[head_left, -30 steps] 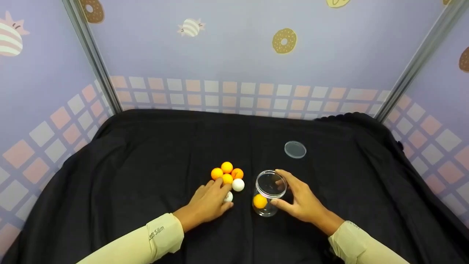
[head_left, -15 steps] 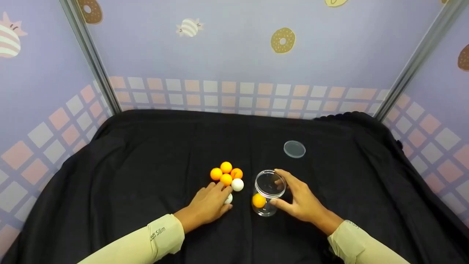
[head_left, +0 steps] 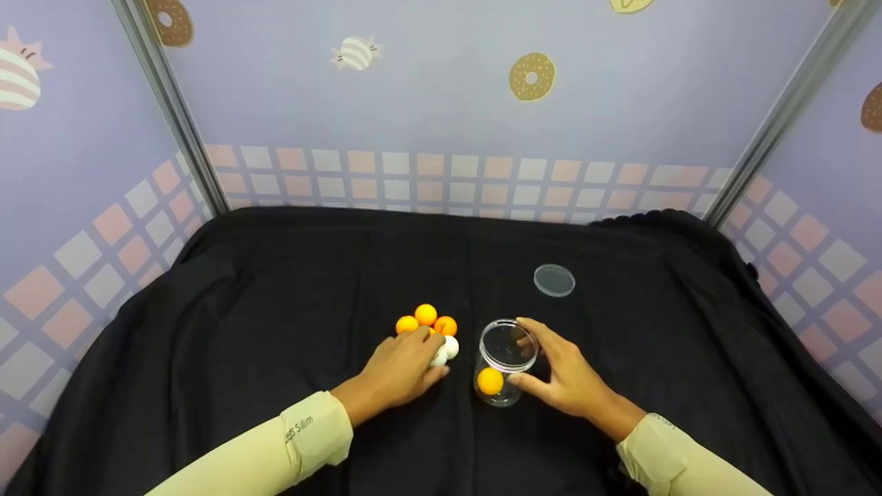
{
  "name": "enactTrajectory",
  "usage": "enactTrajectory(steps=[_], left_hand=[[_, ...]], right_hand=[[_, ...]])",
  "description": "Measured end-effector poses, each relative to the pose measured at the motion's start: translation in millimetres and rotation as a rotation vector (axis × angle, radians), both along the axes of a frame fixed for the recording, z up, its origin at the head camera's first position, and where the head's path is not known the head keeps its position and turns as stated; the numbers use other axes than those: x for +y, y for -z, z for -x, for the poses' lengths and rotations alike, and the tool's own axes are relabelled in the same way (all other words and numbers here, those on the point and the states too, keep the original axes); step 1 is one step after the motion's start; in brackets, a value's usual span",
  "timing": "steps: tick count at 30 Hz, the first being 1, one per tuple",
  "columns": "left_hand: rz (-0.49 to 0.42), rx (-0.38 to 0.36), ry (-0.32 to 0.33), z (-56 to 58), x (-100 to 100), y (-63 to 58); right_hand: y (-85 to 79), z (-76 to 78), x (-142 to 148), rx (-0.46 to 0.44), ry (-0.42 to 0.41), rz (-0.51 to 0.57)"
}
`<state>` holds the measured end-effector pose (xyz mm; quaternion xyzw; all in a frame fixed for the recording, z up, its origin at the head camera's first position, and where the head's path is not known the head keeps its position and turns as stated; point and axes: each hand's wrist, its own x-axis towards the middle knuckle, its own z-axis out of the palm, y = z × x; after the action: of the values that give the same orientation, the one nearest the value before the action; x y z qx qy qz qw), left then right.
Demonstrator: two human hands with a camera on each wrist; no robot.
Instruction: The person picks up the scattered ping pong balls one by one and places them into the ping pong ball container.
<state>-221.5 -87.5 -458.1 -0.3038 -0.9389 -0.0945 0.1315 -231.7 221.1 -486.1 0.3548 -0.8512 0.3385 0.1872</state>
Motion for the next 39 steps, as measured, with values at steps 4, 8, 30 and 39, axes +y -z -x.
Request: enactTrajectory(steps=[4,8,30,39], left_hand=[[-0.051,0.011,-0.014,5.0,11,-14.9],[-0.085,0.021,-0.015,7.4,22,-30.9],[-0.179,0.052,0.145,6.3,72,-45.0],[-0.145,-0.045,0.126,7.2,84,-44.8]], right_hand=[[0.2,-0.1,0,-0.002,0.005,-0.001],[0.6,-0.4,0,0.006,0.008,-0.003],[0.2,-0.3,1,0.004,-0.003,-0.019],[0.4,0.1,1,0.001,-0.005,-0.019]])
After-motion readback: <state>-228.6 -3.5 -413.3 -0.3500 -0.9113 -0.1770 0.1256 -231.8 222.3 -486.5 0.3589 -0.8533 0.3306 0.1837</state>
